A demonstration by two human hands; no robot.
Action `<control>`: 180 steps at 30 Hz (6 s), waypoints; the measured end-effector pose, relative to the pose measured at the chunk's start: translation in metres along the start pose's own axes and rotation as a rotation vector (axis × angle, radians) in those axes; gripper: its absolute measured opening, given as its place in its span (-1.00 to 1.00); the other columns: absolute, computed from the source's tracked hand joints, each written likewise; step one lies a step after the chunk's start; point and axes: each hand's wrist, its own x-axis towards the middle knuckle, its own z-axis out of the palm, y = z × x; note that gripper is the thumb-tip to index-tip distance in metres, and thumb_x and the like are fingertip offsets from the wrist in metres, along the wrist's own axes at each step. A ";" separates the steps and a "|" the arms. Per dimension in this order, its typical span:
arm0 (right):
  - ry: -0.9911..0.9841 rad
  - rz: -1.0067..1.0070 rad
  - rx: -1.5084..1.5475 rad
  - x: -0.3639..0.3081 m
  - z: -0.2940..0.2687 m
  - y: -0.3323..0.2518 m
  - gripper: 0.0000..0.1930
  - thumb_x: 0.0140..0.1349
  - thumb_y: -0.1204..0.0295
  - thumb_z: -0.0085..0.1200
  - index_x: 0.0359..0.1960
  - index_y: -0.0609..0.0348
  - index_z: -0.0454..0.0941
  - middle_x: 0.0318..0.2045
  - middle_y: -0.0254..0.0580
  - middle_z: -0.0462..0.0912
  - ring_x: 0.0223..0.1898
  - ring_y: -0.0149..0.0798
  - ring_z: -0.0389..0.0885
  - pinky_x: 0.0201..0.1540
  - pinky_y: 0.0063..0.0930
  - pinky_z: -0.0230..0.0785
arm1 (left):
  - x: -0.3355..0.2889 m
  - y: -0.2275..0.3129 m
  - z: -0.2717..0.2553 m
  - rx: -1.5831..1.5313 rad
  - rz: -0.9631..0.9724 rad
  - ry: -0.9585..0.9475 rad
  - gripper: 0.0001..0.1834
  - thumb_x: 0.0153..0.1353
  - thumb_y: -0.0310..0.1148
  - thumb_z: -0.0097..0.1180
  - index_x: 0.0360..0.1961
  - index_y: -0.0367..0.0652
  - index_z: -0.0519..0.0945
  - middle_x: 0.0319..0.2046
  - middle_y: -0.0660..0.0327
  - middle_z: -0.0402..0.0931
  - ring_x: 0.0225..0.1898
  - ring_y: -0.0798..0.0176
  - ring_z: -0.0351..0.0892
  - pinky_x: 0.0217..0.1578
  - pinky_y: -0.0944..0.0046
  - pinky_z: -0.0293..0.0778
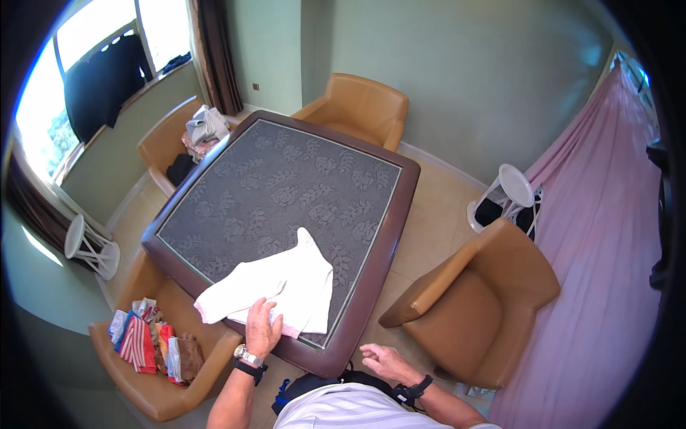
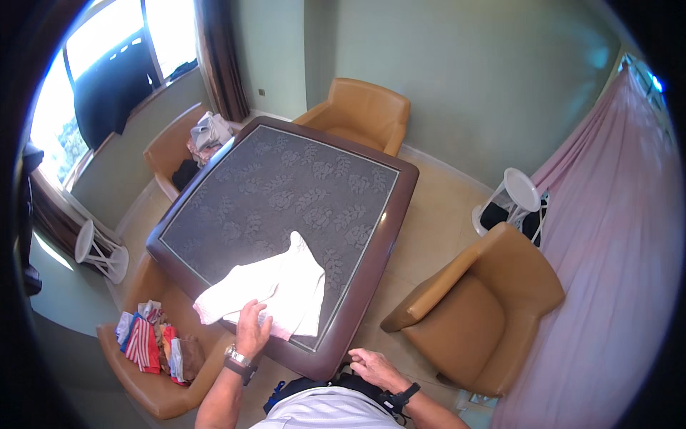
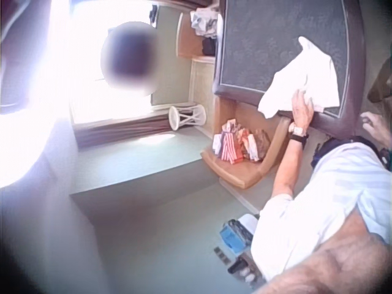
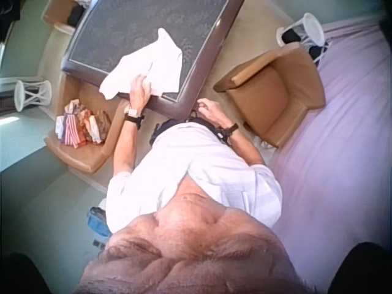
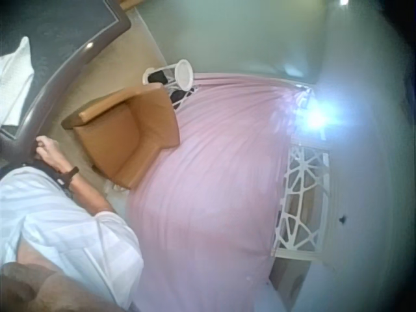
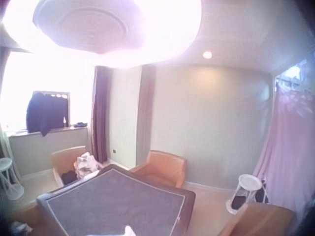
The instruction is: The person folds several pieces of clothing on a dining table, including a blue garment, a white sweater, red pants, and patterned pants. Each item is smoothed, folded into a compact rectangle, and stacked on a nearby side table.
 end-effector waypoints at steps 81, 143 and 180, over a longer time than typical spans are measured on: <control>-0.409 -0.252 -0.424 0.478 -0.221 -0.010 -0.43 0.26 0.10 0.35 0.16 0.16 0.44 -0.23 0.19 0.77 -0.10 0.34 0.74 -0.03 0.22 0.55 | 0.140 0.048 0.174 0.266 -1.091 0.252 -0.56 0.20 -0.26 0.42 -0.02 -0.30 0.58 -0.23 -0.11 0.65 -0.25 -0.22 0.68 -0.19 -0.08 0.60; -0.190 -0.918 -0.571 0.602 -0.203 -0.066 -0.36 0.17 0.35 0.37 0.32 0.11 0.49 0.23 0.05 0.47 0.32 0.18 0.37 0.38 0.11 0.20 | 0.217 0.056 0.209 0.367 -0.719 0.132 -0.43 0.21 -0.29 0.34 0.24 -0.26 0.56 0.36 -0.31 0.36 0.41 -0.41 0.30 0.41 -0.40 0.19; 0.305 -0.132 -0.358 0.708 -0.295 -0.019 -0.42 0.21 0.21 0.32 0.18 0.17 0.36 -0.08 0.34 0.70 0.04 0.36 0.68 0.12 0.17 0.53 | 0.204 0.113 0.199 0.155 -0.697 0.259 -0.54 0.22 -0.50 0.29 0.15 -0.37 0.55 0.10 -0.25 0.55 0.16 -0.36 0.51 0.22 -0.19 0.46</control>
